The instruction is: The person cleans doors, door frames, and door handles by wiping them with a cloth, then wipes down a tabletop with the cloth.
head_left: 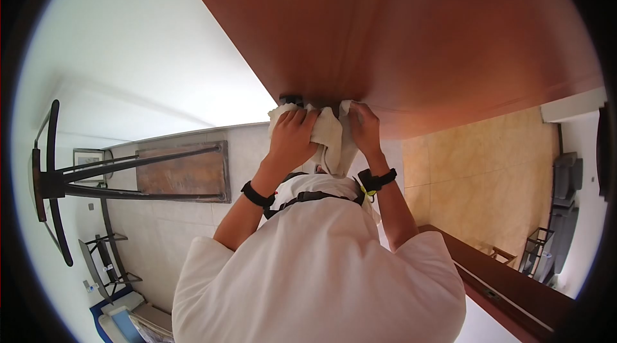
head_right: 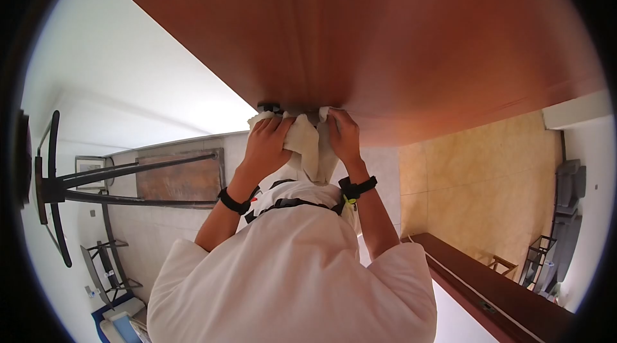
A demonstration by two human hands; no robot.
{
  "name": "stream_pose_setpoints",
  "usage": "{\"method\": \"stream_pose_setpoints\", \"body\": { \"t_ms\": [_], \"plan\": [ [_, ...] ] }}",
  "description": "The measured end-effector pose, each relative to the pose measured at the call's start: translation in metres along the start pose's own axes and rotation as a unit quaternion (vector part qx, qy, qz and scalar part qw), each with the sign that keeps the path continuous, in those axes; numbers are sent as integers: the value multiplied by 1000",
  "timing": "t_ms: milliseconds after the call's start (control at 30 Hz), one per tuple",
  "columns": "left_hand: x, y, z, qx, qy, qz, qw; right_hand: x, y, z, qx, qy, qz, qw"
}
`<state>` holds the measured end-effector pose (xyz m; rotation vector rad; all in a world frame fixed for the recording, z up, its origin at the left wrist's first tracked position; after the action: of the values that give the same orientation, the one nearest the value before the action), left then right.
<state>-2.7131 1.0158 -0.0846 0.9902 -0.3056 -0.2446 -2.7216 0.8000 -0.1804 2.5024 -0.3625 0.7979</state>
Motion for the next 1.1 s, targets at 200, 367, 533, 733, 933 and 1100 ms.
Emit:
{"method": "stream_pose_setpoints", "body": {
  "t_ms": [200, 367, 533, 733, 933, 1100],
  "plan": [
    [17, 2, 3, 15, -8, 4, 1000, 65, 16, -62, 22, 33, -4, 999],
    [24, 5, 2, 23, -10, -2, 1000, 37, 2, -15, -93, -54, -71, 992],
    [33, 5, -7, 31, 34, -62, 997, 23, 2, 2, -119, -25, -78, 989],
    [37, 47, 40, -292, 16, 61, 954, 93, 44, -95, -56, 96, 107, 988],
    [36, 15, 55, -346, -1, -28, 938, 86, 49, -64, -121, 175, 148, 966],
    [37, -37, 34, -363, 68, -134, 920, 25, 45, -8, -68, 5, 36, 997]
  ]
}}
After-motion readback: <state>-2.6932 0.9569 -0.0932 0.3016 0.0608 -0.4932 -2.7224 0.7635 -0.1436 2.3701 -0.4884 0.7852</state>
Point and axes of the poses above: each hand's wrist, its own x-axis towards the middle knuckle, its own y-axis out of the back of the hand, z = x × y, the point moved 1 cm from there along x, towards the middle knuckle, and after that the axes turned 15 degrees about y, right-handed, at the moved point
